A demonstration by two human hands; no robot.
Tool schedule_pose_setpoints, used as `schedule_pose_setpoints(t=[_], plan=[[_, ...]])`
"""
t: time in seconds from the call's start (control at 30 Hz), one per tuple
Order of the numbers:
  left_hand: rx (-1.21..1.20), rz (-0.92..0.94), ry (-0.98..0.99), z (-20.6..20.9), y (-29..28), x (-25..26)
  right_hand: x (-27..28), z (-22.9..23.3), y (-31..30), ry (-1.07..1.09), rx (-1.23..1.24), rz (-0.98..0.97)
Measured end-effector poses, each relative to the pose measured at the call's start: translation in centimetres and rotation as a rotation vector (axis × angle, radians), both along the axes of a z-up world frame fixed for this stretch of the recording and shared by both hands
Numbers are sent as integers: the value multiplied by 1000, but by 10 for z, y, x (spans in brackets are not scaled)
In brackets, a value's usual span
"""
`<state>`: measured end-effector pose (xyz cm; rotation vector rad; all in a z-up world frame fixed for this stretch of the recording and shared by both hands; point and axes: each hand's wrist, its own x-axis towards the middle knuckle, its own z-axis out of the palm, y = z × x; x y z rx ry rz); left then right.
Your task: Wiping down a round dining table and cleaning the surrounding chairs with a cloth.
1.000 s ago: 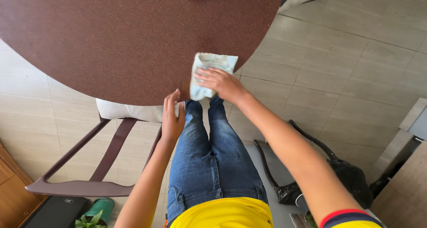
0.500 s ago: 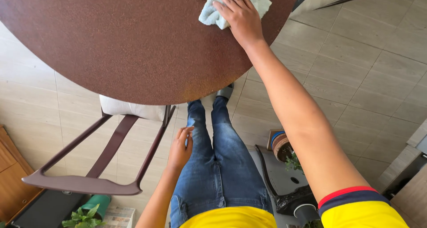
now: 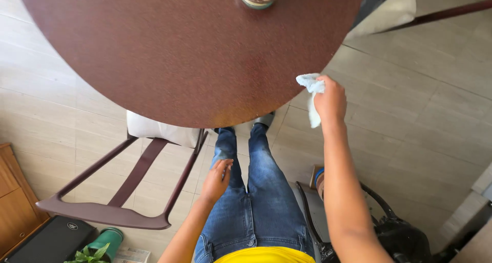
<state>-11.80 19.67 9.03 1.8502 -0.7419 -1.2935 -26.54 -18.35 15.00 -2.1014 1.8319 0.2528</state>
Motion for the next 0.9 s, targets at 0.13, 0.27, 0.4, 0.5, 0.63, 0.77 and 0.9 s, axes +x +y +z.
schedule_pose_setpoints(t=[0.13, 0.27, 0.4, 0.5, 0.63, 0.77, 0.9], plan=[[54, -78, 17, 2, 10, 13, 40, -1, 38, -101, -94, -28], [-67, -95, -102, -1, 31, 33, 86, -34, 79, -253, -365, 280], [-23, -143, -95, 40, 43, 68, 96, -62, 152, -190, -247, 232], [-25, -87, -118, 42, 65, 90, 95, -83, 208, -383, -80, 270], [120, -102, -179, 10, 118, 101, 85, -112, 219, -681, 516, 372], [333, -284, -203, 8, 176, 108, 72, -80, 151, -790, 345, 127], [450, -116, -163, 41, 198, 121, 72, -28, 34, -684, 138, 66]])
